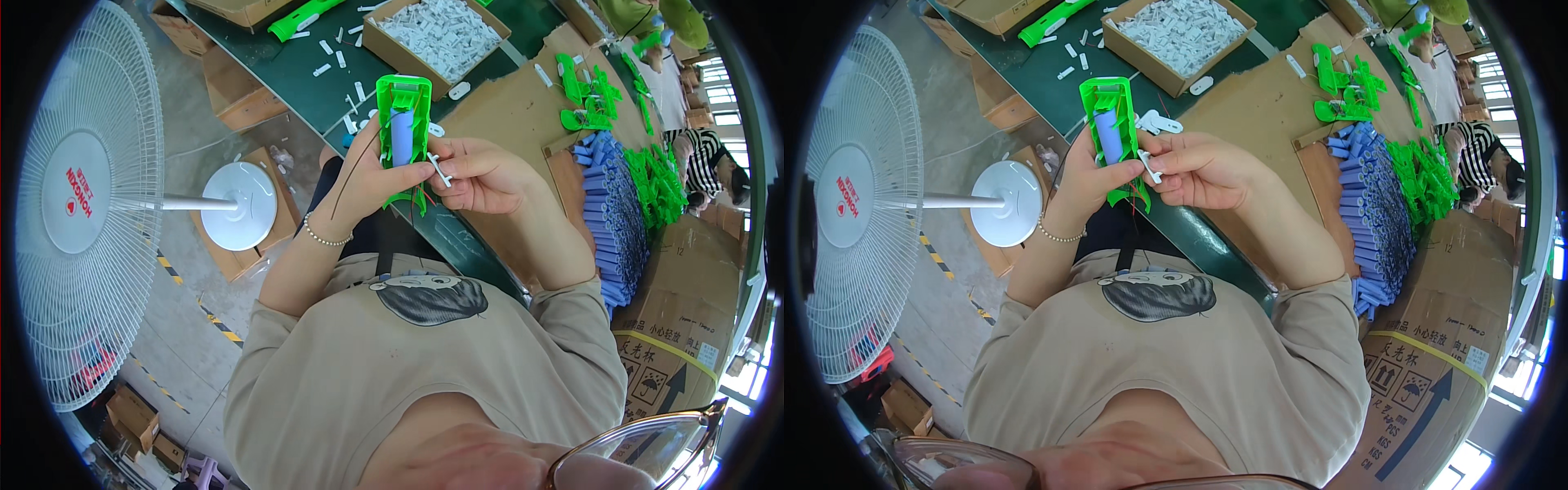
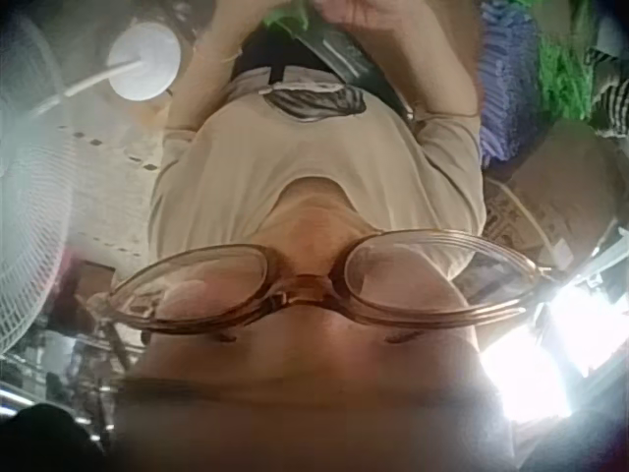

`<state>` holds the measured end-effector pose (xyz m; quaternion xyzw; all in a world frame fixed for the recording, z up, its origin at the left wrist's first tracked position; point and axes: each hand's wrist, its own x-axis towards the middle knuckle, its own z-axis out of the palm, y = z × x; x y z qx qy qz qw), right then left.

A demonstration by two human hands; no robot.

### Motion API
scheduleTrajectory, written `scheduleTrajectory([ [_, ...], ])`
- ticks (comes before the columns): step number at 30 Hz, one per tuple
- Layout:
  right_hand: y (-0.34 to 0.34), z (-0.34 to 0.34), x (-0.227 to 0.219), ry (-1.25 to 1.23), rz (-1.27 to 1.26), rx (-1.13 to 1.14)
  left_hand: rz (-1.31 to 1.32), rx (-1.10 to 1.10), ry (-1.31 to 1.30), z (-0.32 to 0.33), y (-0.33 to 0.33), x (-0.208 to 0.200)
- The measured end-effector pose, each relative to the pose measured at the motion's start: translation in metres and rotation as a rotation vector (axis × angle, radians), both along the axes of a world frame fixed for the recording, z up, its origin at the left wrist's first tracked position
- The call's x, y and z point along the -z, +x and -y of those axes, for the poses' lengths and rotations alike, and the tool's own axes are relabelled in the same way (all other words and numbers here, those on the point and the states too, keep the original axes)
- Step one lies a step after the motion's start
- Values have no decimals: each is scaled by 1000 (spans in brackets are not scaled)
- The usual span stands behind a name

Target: The person assembles small electronic devices by hand, inserting batteries and circuit boards into a green plastic casing.

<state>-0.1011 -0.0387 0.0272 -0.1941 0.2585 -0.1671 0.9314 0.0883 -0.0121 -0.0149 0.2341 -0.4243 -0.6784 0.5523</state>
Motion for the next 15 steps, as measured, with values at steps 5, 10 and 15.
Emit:
scheduleTrajectory([
  [5,-15,-12,0,-47,-71,111,135,16,33,-5,-10,1],
  [10,-21,-29,-9,-1028,-837,146,247,-69,97,-13,-20,-3],
  [15,-27,-28,0,-1367,-1050,147,312,-82,104,-18,-30,6],
])
